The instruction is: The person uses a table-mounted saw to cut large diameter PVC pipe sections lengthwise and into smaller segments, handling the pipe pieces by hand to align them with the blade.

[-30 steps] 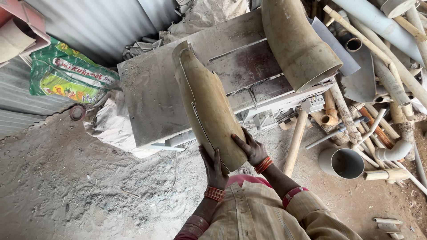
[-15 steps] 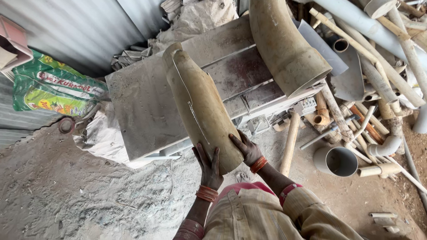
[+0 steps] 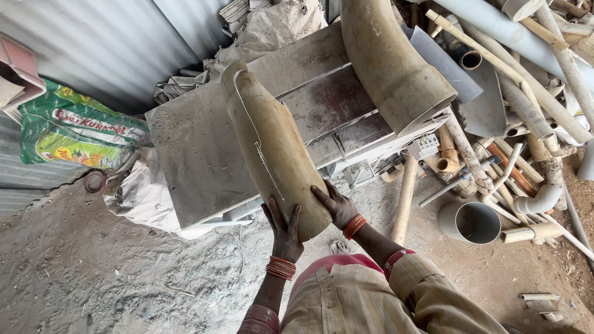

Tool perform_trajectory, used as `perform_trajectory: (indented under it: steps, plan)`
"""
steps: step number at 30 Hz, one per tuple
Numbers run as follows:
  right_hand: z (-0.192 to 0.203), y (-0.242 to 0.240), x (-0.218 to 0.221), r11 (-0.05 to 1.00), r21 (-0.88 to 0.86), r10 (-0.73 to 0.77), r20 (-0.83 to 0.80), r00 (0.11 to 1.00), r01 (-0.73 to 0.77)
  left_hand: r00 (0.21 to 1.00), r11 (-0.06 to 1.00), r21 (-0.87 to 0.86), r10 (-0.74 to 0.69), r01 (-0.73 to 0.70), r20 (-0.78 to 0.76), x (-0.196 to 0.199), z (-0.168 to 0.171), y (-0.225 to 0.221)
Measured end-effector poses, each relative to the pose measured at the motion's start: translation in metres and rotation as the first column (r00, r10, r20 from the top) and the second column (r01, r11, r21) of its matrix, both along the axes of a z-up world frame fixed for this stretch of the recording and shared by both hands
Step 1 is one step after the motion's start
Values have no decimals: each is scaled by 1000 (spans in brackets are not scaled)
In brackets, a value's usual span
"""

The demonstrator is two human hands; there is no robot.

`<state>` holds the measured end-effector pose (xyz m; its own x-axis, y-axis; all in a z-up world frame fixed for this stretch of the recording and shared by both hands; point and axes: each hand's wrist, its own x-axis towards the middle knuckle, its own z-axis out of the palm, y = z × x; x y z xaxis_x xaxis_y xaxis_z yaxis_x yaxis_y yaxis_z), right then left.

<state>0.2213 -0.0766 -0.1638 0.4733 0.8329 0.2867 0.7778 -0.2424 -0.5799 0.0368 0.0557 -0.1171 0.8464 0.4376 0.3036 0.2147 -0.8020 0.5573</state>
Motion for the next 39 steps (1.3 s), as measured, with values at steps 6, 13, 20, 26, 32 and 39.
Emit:
perform_trajectory:
  steps: [6, 13, 20, 26, 32, 39]
  plan:
    - [-9, 2, 7, 999, 39, 26, 34, 999, -28, 1000, 1000, -28, -8, 7, -16, 3, -6, 3]
    - [-23, 9, 9, 999, 52, 11, 12, 1000, -11, 1000, 1000, 18, -1, 2, -27, 5, -17, 8]
    - [-8, 12, 10, 993, 114, 32, -10, 999, -31, 1000, 1000, 7, 6, -6, -29, 12, -11, 12]
    - [47, 25, 0, 985, -159, -64, -10, 998, 61, 998, 999, 8, 41, -42, 49, 29, 9, 17]
    - [81, 46, -26, 979, -166, -78, 238, 968, 119, 997, 998, -52, 51, -48, 55, 37, 19, 26]
    - [76, 51, -23, 930, -366, 51, 199, 979, 26, 997, 996, -68, 57, -54, 42, 25, -12, 25]
